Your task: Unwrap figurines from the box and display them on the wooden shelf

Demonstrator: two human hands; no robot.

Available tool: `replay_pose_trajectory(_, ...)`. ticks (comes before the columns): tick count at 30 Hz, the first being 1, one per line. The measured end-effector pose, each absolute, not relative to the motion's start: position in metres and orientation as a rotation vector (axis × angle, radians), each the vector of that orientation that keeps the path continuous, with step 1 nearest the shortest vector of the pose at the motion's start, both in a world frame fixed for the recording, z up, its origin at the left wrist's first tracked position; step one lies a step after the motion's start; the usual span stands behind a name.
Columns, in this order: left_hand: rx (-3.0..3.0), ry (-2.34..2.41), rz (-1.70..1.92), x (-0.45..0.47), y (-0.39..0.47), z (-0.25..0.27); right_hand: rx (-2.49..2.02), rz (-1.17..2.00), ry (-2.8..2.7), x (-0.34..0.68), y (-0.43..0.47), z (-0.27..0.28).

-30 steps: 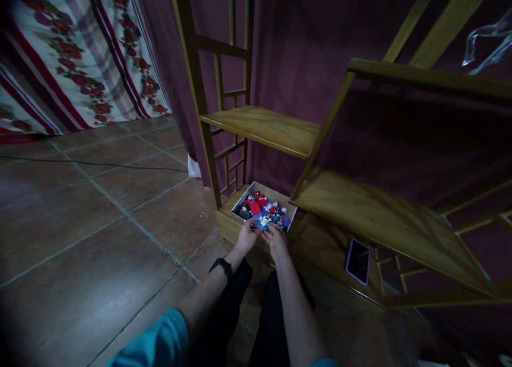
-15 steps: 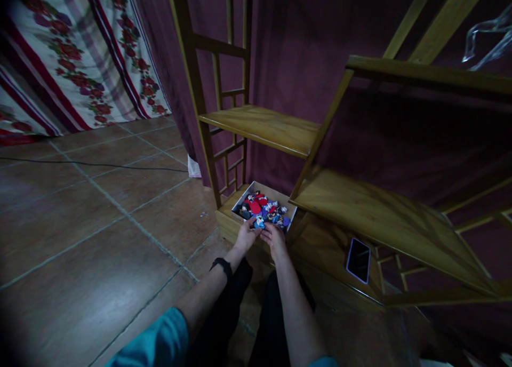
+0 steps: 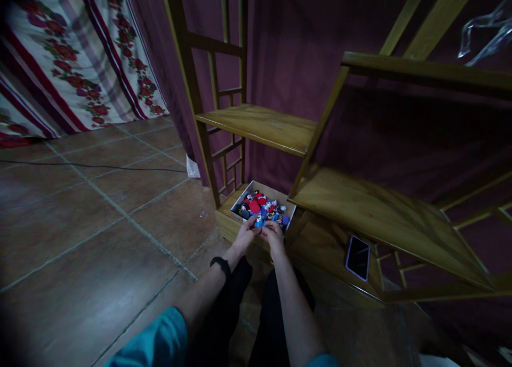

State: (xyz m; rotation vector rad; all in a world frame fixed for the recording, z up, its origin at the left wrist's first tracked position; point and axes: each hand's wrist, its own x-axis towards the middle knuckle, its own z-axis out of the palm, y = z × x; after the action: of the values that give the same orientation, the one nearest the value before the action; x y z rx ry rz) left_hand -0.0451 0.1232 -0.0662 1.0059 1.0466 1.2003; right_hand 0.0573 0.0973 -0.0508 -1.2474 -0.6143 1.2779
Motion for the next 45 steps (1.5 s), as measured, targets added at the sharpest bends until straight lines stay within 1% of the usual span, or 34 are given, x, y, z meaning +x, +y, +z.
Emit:
replay_pose_trajectory(8, 0.882, 0.941, 1.197, -0.045, 0.119, -0.057, -1.214, 1.329, -0.609, 0.056, 0.099, -0.049)
replay_pose_trajectory(22, 0.859, 0.862, 1.171, -0.046, 0.121, -0.061, -1.261, 1.359, -0.547, 0.057, 0.1, -0.05)
replay_pose_trajectory(33, 0.875, 1.042, 1.211, -0.047, 0.119, -0.058, -1.239, 1.36, -0.58, 0.057, 0.096, -0.044)
replay_pose_trajectory(40, 1.04, 1.189, 1.286, -0.048, 0.12, -0.053, -1.198, 1.379, -0.573, 0.058, 0.098, -0.049)
replay_pose_trajectory(45, 1.166, 1.387, 1.338, -0.049, 0.122, -0.057, -1.184, 1.427, -0.59, 0.056, 0.097, -0.048)
